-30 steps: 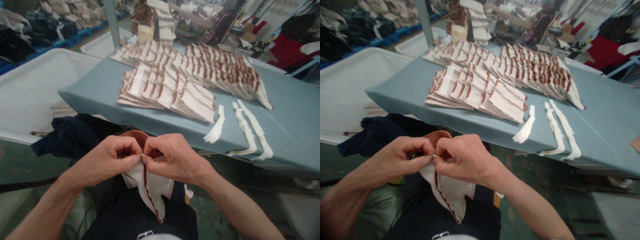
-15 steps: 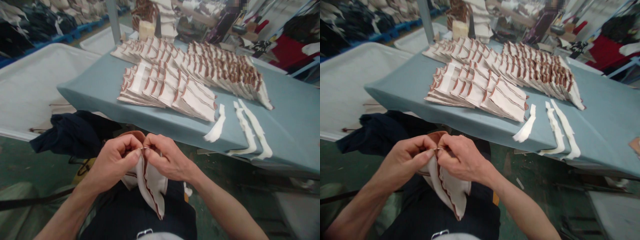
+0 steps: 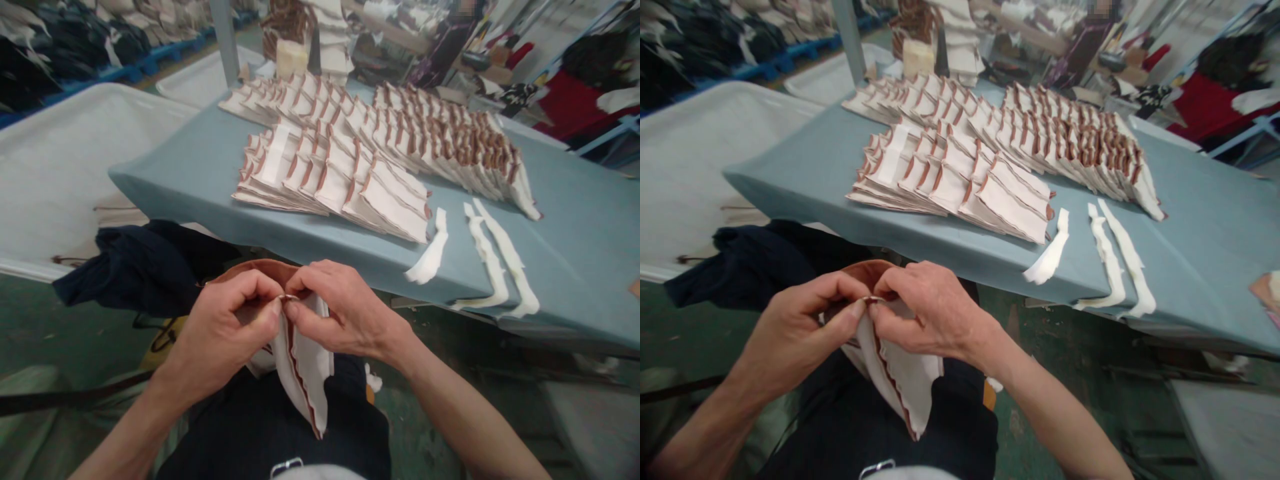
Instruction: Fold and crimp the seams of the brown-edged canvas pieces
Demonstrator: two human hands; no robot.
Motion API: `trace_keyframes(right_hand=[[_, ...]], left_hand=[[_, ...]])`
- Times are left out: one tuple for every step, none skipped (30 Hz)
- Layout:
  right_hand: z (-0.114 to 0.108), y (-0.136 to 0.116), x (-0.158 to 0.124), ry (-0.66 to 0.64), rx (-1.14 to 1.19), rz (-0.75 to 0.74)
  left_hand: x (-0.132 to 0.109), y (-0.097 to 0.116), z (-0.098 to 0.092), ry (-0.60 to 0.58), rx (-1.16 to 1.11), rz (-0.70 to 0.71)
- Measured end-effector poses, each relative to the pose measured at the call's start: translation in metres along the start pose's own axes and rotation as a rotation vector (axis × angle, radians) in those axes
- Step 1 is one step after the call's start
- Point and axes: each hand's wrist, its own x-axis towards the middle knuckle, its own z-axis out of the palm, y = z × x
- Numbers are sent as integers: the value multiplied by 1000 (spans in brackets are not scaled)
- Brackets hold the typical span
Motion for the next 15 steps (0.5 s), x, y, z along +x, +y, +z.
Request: trace_keyframes(right_hand=[[0, -1, 0, 13, -6, 8], [1, -2, 1, 21, -1, 24], [1, -4, 1, 23, 13, 41], [1, -5, 1, 20, 26, 55], [1, -5, 2, 12, 36, 61], [1, -6, 2, 5, 42, 59], [1, -6, 3, 1, 39, 50], [0, -5, 3, 3, 29, 36], [-1, -5, 2, 7, 16, 19], [-2, -4, 2, 6, 8, 0], [-2, -2, 1, 0, 7, -17], [-3, -1, 1, -9, 9, -32], [-4, 1, 0, -19, 12, -41], [-5, 2, -1, -25, 14, -46], [-5, 3, -2, -24, 12, -49]], left_hand=[[0, 1, 0, 12, 35, 30], [-1, 2, 0, 17, 58, 50], [-1, 2, 0, 17, 65, 60], [-2, 1, 0, 14, 56, 59], [-2, 0, 0, 7, 31, 50], [-2, -2, 0, -6, -6, 35], [-2, -4, 0, -22, -50, 14], [-1, -6, -1, -42, -98, -6], [-1, -9, -2, -66, -145, -27], [0, -11, -2, -92, -189, -44], [1, -13, -3, -116, -229, -59], [2, -14, -4, -138, -258, -76], [2, -16, -5, -158, -272, -93], [3, -16, -6, -174, -267, -111], [3, -17, -7, -190, -245, -126]])
